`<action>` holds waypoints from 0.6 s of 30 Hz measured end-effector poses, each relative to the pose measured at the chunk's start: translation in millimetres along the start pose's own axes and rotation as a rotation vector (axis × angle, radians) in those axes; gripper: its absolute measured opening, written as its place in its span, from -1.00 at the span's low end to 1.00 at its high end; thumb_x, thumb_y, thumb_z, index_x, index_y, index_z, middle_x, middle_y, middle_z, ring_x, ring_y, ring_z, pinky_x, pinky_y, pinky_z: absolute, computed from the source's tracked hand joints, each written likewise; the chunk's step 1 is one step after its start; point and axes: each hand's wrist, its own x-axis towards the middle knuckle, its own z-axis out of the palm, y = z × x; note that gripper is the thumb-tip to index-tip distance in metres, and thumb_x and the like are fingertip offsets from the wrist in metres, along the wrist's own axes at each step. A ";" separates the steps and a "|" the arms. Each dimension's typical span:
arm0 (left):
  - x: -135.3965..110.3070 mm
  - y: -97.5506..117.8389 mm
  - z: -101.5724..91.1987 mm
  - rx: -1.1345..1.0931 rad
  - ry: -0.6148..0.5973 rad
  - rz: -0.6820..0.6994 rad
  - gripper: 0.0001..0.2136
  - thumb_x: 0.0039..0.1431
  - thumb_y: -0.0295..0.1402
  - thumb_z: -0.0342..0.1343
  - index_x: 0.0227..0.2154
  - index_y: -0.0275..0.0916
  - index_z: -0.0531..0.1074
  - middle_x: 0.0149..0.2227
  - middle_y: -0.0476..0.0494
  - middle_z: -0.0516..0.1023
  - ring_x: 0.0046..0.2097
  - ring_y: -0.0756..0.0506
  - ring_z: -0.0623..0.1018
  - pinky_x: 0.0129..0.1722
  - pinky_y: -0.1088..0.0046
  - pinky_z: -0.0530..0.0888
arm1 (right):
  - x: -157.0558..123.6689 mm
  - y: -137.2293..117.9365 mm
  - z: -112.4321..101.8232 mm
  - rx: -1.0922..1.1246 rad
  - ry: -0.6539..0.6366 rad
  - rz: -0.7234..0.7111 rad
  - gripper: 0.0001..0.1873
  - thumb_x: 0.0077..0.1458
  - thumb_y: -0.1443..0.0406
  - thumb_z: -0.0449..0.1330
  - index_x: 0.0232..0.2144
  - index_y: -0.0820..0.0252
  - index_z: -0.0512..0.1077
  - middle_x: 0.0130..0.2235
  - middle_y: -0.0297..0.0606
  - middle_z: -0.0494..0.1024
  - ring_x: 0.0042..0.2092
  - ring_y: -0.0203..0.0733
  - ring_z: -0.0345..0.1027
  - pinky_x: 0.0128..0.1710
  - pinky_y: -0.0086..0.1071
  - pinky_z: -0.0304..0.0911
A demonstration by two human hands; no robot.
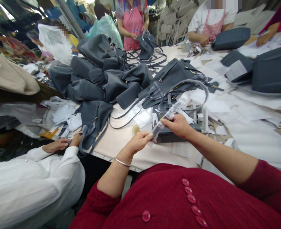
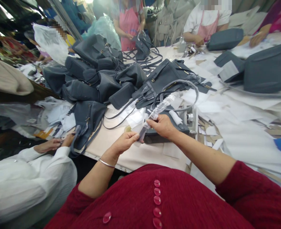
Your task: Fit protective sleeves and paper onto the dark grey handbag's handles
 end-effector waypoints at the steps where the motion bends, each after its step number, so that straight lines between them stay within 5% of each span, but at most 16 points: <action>1: 0.9 0.7 1.8 0.003 0.011 -0.011 -0.60 0.21 -0.07 0.08 -0.41 -0.33 0.59 -0.43 -0.14 0.60 -0.43 0.00 0.45 -0.40 0.52 0.36 | -0.4 -1.1 2.8 0.019 -0.010 0.007 -0.66 0.03 0.12 0.22 -0.60 0.26 0.43 -0.57 -0.33 0.45 -0.50 -0.28 0.27 -0.47 -0.41 0.17; 4: 5.3 5.5 10.0 -0.025 0.061 -0.074 -0.63 0.20 -0.10 0.07 -0.44 -0.33 0.56 -0.54 -0.07 0.53 -0.59 0.06 0.32 -0.58 0.55 0.21 | -3.7 -2.5 13.5 0.078 -0.079 0.052 -0.66 0.03 0.10 0.20 -0.58 0.26 0.42 -0.59 -0.34 0.43 -0.52 -0.29 0.25 -0.50 -0.41 0.16; 8: 5.1 11.9 12.3 -0.016 0.078 -0.063 -0.64 0.19 -0.10 0.08 -0.46 -0.31 0.54 -0.52 -0.07 0.54 -0.57 0.06 0.35 -0.57 0.56 0.24 | -5.5 0.1 8.5 -0.010 -0.200 0.039 -0.61 0.12 0.09 0.14 -0.59 0.23 0.40 -0.66 -0.39 0.36 -0.58 -0.30 0.20 -0.54 -0.42 0.13; 12: -1.4 20.5 6.7 -0.022 0.229 -0.093 -0.67 0.21 -0.11 0.06 -0.45 -0.29 0.49 -0.52 -0.07 0.55 -0.55 0.03 0.43 -0.51 0.53 0.33 | -11.2 -5.6 -6.8 -0.307 0.069 -0.327 -0.74 0.16 0.17 0.16 -0.22 0.26 0.50 -0.36 -0.19 0.54 -0.39 -0.17 0.35 -0.34 -0.32 0.29; 14: -4.4 30.6 6.0 -0.021 0.264 -0.096 -0.68 0.22 -0.12 0.06 -0.46 -0.28 0.46 -0.53 -0.07 0.55 -0.56 0.03 0.44 -0.51 0.52 0.35 | -13.6 -14.3 -6.4 -0.470 0.139 -0.575 -0.63 0.18 0.28 0.14 0.03 0.26 0.41 -0.16 -0.06 0.53 -0.22 -0.08 0.38 -0.20 -0.27 0.31; 16: -8.8 46.4 5.2 0.035 0.221 -0.071 -0.67 0.23 -0.12 0.05 -0.49 -0.26 0.43 -0.55 -0.07 0.54 -0.58 0.03 0.42 -0.53 0.52 0.34 | -9.0 -25.9 -2.8 -0.634 0.063 -0.760 -0.64 0.21 0.34 0.08 0.04 0.24 0.41 -0.19 -0.07 0.51 -0.20 -0.08 0.36 -0.21 -0.29 0.29; 18: -16.9 67.8 0.1 0.083 0.191 -0.026 -0.66 0.24 -0.10 0.05 -0.51 -0.25 0.43 -0.57 -0.05 0.53 -0.58 0.03 0.43 -0.54 0.51 0.34 | 6.5 -38.2 -2.8 -0.746 0.015 -0.832 -0.76 0.22 0.37 0.05 -0.15 0.22 0.49 -0.32 -0.16 0.46 -0.30 -0.13 0.31 -0.31 -0.34 0.24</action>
